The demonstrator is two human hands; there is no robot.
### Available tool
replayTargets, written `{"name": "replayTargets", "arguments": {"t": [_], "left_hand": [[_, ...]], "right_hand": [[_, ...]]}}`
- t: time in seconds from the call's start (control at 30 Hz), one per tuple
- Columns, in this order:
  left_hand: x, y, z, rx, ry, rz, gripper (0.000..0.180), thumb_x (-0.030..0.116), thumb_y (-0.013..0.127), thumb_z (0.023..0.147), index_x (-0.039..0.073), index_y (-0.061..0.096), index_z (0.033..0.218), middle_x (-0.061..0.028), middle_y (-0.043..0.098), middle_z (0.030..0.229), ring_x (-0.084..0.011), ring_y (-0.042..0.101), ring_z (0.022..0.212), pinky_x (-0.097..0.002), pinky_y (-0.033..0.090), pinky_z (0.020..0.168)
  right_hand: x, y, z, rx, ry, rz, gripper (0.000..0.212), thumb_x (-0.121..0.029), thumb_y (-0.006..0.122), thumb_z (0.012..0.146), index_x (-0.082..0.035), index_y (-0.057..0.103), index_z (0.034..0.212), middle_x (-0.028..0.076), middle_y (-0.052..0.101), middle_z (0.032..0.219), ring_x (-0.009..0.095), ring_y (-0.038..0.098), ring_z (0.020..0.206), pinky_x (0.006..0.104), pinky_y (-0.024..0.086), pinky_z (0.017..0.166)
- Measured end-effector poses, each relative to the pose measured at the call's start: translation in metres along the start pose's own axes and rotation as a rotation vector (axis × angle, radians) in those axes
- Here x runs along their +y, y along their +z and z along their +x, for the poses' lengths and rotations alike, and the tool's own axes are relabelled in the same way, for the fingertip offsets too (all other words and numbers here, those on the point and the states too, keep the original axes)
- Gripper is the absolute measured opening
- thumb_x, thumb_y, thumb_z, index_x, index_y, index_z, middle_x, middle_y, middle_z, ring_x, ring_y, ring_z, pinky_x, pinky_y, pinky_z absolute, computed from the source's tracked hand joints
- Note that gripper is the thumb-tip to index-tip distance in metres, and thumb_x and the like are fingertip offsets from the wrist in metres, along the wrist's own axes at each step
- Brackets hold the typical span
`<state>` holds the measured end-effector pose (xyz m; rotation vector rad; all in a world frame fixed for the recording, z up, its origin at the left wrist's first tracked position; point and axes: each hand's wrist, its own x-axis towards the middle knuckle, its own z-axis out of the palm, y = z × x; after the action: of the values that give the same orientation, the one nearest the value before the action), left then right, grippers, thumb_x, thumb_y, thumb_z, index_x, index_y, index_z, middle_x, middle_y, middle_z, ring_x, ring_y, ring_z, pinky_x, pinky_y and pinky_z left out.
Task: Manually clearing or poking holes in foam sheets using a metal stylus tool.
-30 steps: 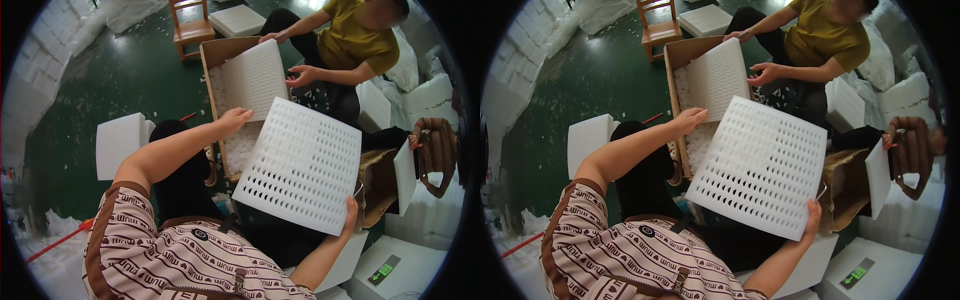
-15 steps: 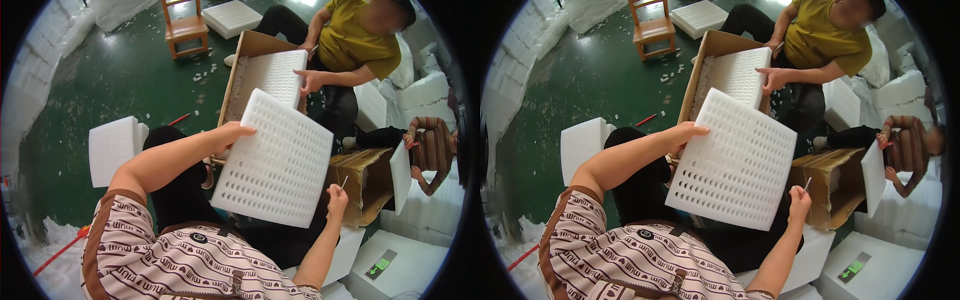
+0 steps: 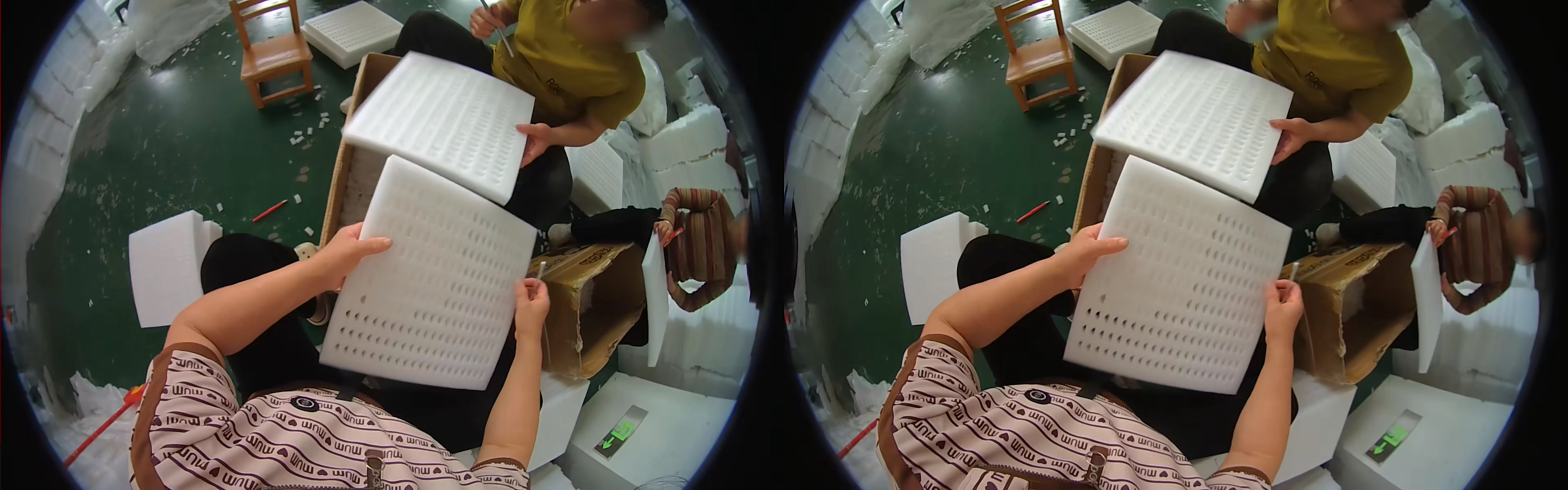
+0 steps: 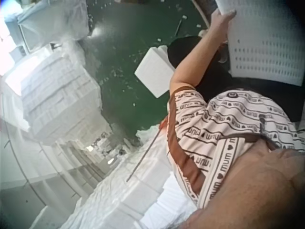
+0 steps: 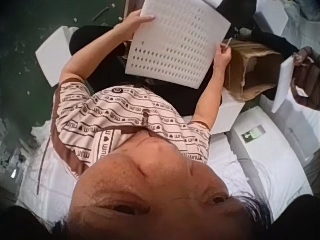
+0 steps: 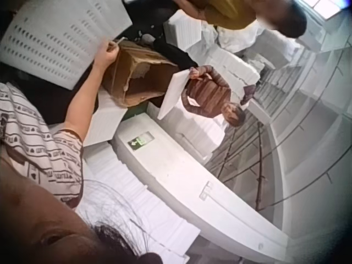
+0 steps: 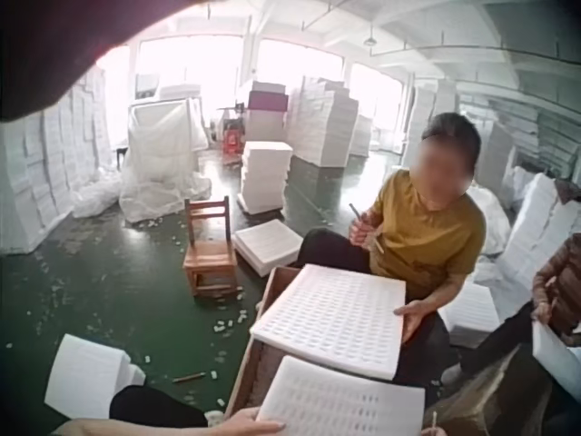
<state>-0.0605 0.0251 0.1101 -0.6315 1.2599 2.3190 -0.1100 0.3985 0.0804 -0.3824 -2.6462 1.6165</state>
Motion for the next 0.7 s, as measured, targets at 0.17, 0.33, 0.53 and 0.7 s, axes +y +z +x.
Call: {"name": "replayTargets", "arguments": {"t": [0.17, 0.33, 0.53, 0.7], "left_hand": [[0.013, 0.007, 0.002, -0.046, -0.156, 0.140, 0.040, 0.010, 0.056, 0.088, -0.005, 0.052, 0.125, -0.0217, 0.060, 0.117, -0.0359, 0.060, 0.107, -0.0491, 0.047, 0.092], [0.002, -0.013, 0.026, 0.064, -0.170, 0.166, 0.041, 0.010, 0.055, 0.088, -0.003, 0.051, 0.126, -0.0226, 0.060, 0.119, -0.0368, 0.059, 0.108, -0.0501, 0.046, 0.092], [0.012, -0.015, 0.030, 0.161, -0.224, 0.142, 0.043, 0.011, 0.056, 0.087, -0.003, 0.050, 0.127, -0.0236, 0.058, 0.121, -0.0375, 0.058, 0.110, -0.0497, 0.046, 0.094], [0.004, -0.012, 0.029, 0.141, -0.215, 0.121, 0.043, 0.011, 0.056, 0.087, -0.003, 0.051, 0.127, -0.0238, 0.058, 0.121, -0.0376, 0.057, 0.111, -0.0493, 0.045, 0.094]], "right_hand": [[0.025, -0.001, -0.020, -0.190, 0.076, -0.159, 0.019, -0.011, 0.064, 0.083, 0.000, 0.063, 0.099, 0.004, 0.061, 0.082, 0.014, 0.054, 0.072, 0.0260, 0.047, 0.071], [0.024, 0.004, -0.023, -0.223, 0.189, -0.035, 0.022, -0.011, 0.064, 0.084, 0.001, 0.063, 0.102, 0.006, 0.063, 0.087, 0.015, 0.055, 0.076, 0.0273, 0.047, 0.074], [0.006, 0.012, -0.022, -0.268, 0.156, 0.064, 0.019, -0.011, 0.062, 0.086, 0.001, 0.063, 0.100, 0.007, 0.063, 0.088, 0.014, 0.055, 0.077, 0.0267, 0.046, 0.074], [0.004, 0.011, -0.022, -0.255, 0.191, -0.010, 0.016, -0.009, 0.059, 0.087, 0.001, 0.063, 0.099, 0.005, 0.063, 0.087, 0.013, 0.053, 0.077, 0.0249, 0.045, 0.075]]}}
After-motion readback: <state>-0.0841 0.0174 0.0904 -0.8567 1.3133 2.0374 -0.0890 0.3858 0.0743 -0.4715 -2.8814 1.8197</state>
